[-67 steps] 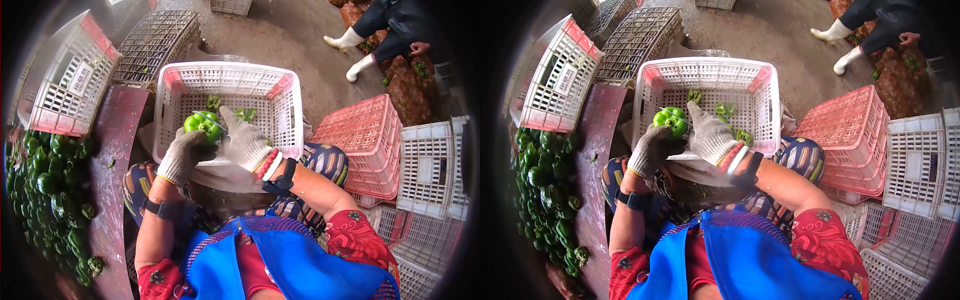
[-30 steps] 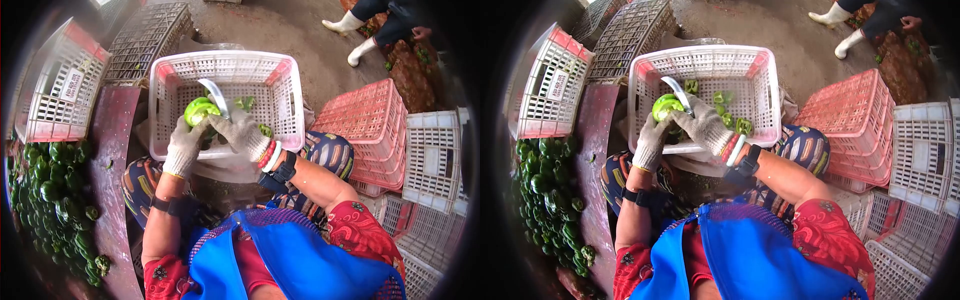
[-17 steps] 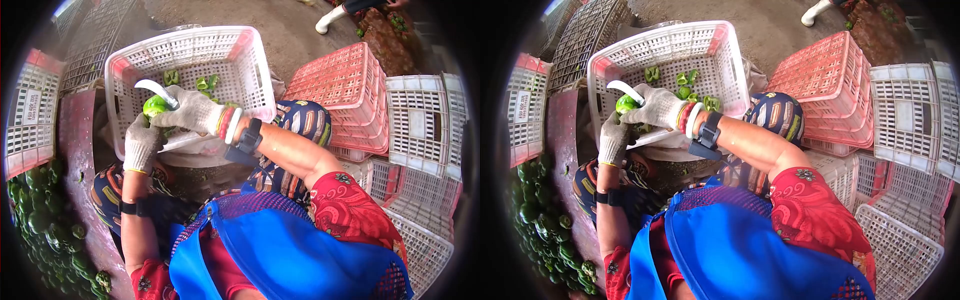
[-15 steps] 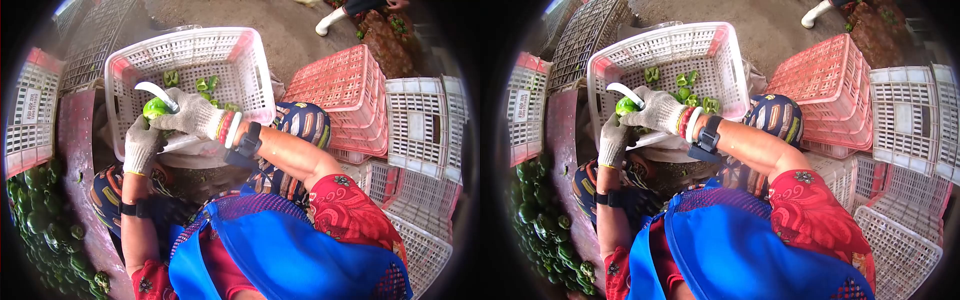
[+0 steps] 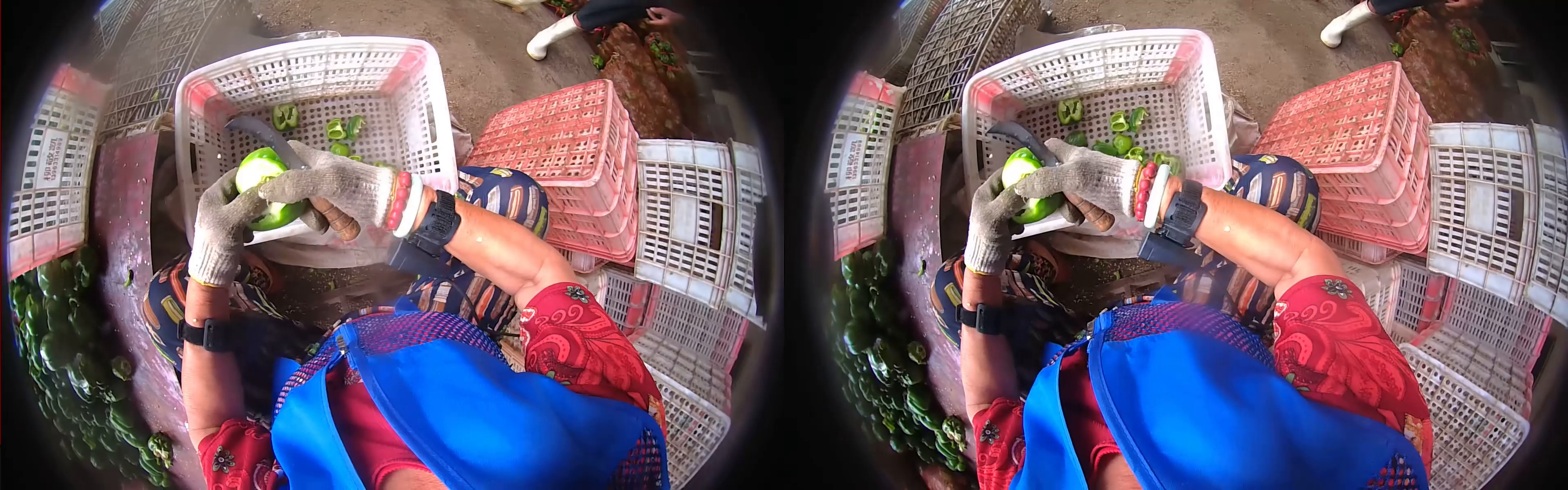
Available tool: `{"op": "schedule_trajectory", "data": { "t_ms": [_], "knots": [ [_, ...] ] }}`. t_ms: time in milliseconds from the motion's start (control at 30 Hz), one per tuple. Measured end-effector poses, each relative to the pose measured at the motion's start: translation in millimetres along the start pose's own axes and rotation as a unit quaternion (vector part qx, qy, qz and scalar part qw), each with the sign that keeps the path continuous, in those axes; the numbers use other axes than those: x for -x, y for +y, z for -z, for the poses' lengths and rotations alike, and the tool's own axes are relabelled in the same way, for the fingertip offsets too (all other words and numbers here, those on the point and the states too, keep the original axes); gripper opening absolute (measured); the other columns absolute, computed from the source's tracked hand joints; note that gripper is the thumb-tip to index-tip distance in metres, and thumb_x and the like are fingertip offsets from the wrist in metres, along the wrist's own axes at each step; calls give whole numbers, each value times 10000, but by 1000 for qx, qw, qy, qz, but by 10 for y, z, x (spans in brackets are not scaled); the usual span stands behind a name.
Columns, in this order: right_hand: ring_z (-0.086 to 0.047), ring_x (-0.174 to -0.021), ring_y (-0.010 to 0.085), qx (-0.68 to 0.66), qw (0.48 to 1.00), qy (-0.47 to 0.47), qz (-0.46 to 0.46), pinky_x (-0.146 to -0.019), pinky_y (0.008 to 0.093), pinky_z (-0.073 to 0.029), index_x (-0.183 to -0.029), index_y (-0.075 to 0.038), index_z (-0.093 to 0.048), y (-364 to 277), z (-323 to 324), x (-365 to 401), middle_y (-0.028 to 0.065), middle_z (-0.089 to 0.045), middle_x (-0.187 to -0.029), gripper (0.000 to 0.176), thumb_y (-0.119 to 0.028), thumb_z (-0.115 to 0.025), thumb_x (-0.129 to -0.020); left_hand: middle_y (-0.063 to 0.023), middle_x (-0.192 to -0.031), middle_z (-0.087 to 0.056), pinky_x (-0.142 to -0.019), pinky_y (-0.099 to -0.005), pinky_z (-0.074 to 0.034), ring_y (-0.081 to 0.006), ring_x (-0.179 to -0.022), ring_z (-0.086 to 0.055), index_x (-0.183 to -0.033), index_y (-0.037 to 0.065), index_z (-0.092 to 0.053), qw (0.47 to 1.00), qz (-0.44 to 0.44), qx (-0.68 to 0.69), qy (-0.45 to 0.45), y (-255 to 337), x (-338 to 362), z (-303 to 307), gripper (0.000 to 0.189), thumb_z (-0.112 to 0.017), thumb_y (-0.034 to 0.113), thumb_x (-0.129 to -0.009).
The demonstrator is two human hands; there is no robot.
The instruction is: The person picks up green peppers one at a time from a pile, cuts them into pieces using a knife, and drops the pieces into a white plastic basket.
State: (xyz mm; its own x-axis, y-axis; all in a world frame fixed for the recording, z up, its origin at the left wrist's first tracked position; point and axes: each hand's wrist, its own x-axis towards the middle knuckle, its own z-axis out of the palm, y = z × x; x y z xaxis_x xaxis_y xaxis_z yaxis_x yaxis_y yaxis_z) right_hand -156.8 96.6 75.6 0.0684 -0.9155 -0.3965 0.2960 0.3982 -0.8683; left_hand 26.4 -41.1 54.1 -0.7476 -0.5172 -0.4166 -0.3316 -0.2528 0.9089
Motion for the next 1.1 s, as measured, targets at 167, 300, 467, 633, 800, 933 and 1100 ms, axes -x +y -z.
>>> {"op": "schedule_trajectory", "data": {
  "t_ms": [167,300,467,633,800,933,1100],
  "knots": [
    [-674,-835,215,140,982,119,38,-700,345,-538,-1218,-8,-580,97,3,-201,127,-660,-960,749,-601,-810,-823,25,-902,-629,-594,-249,-440,-69,-702,-538,-1282,63,-624,995,-21,-99,6,-26,-3,-61,378,-634,313,-998],
    [-678,-1050,288,209,973,96,-16,-903,385,-521,-1303,-23,-597,-154,-18,-104,193,-700,-1063,854,-652,-829,-774,27,-897,-624,-567,-240,-421,-71,-662,-530,-1257,87,-643,996,53,-59,-52,-77,-97,-19,383,-645,369,-998],
    [-704,-929,270,289,952,102,-12,-827,383,-552,-1315,-64,-600,130,12,-202,162,-713,-1043,857,-668,-828,-751,-32,-882,-679,-645,-305,-476,-143,-739,-622,-1144,50,-687,986,-45,-159,8,-486,-205,-11,299,-687,295,-972],
    [-619,-569,162,124,989,84,-22,-479,327,-483,-1302,-58,-569,65,-54,-123,105,-678,-866,815,-604,-841,-762,-151,-877,-755,-721,-375,-548,-220,-783,-729,-1063,6,-726,979,-91,-174,58,-337,-125,-81,301,-718,279,-936],
    [-477,-417,76,-44,999,26,18,-337,221,-355,-1388,-70,-488,-28,-127,-48,50,-625,-817,629,-374,-745,-901,-103,-874,-754,-721,-336,-543,-149,-770,-684,-1141,-17,-732,990,-87,-89,65,-138,11,-85,357,-710,272,-932],
    [-482,-402,98,-63,995,-1,-74,-308,248,-353,-1346,-50,-535,-133,-54,18,87,-619,-750,532,-365,-664,-938,26,-917,-683,-653,-196,-440,-33,-759,-557,-1197,-23,-698,995,-94,-31,30,-6,80,-92,375,-685,249,-938],
    [-532,-497,126,-107,990,21,-85,-313,268,-319,-1202,-23,-625,-85,-93,37,80,-640,-759,508,-448,-636,-924,10,-983,-698,-758,-210,-488,-49,-851,-607,-1161,-6,-699,994,-80,77,-15,44,121,-26,331,-686,247,-948]
  ]
}}
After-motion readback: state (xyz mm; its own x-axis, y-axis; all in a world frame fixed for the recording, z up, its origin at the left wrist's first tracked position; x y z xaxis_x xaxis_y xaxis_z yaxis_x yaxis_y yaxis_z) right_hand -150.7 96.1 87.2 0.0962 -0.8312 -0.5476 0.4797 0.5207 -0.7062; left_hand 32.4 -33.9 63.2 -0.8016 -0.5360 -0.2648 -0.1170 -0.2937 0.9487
